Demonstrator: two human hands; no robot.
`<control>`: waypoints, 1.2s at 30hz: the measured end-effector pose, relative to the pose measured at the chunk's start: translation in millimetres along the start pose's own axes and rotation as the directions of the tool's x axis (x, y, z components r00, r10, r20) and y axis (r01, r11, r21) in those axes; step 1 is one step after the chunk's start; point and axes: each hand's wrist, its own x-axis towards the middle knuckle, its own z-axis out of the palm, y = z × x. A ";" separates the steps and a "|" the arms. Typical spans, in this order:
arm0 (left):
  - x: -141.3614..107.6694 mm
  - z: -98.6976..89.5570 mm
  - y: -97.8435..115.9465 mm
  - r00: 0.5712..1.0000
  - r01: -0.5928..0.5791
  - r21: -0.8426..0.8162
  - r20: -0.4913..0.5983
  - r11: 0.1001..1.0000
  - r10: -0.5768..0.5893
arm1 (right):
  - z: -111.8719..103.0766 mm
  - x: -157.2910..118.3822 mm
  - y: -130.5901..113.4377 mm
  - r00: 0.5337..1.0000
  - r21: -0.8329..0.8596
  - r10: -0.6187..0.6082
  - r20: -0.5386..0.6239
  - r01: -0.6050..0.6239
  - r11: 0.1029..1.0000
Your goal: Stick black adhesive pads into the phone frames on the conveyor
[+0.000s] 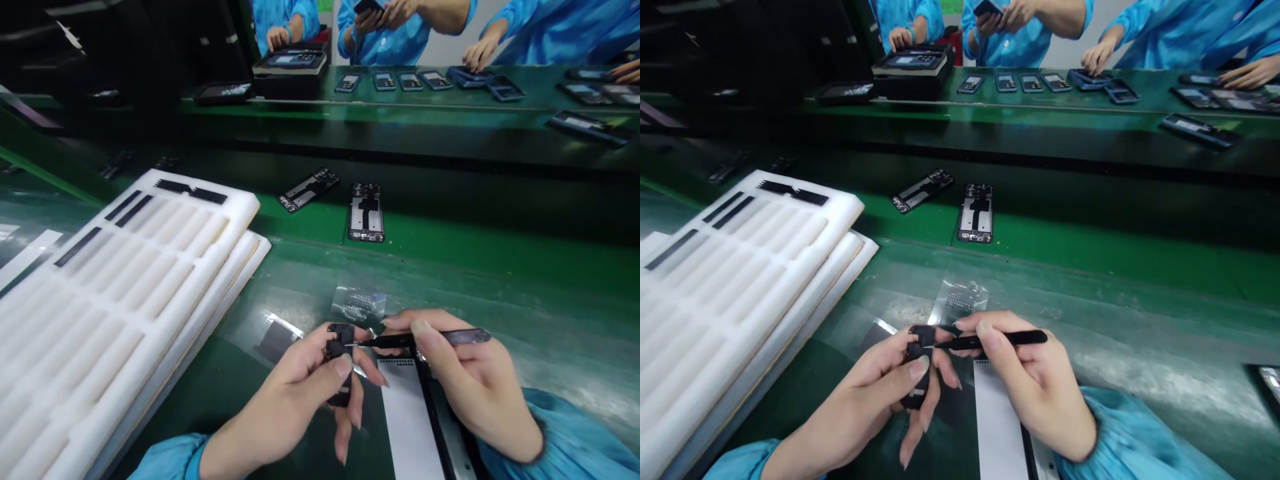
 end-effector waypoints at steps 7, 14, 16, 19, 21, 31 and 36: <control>-5.1 3.5 3.1 0.997 0.029 0.068 0.067 0.997 -0.033 | 2.2 -6.1 1.8 0.998 -0.055 -0.009 0.064 0.012 0.998; -5.5 3.0 2.6 0.998 0.040 0.142 0.050 0.989 -0.047 | 1.3 -7.4 2.2 0.996 -0.062 -0.025 0.091 0.030 0.998; -6.5 3.9 2.8 0.998 0.027 0.148 0.047 0.989 -0.034 | 0.7 -8.4 2.5 0.996 -0.060 -0.035 0.085 0.040 0.997; -7.6 4.7 2.9 0.998 0.011 0.154 0.052 0.988 -0.019 | 0.5 -10.1 2.1 0.995 -0.053 -0.057 0.079 0.061 0.997; -7.8 4.1 1.9 0.999 0.020 0.143 0.047 0.989 -0.027 | 0.4 -10.9 1.8 0.993 -0.061 -0.083 0.087 0.089 0.994; -9.3 0.0 -2.9 0.998 0.055 0.084 0.007 0.995 -0.055 | -2.1 -10.7 -4.8 0.931 -0.060 -0.301 0.204 0.319 0.946; -8.0 -1.8 -4.4 0.998 0.063 0.126 0.008 0.990 -0.065 | -0.5 -9.2 -3.6 0.931 -0.049 -0.306 0.200 0.321 0.946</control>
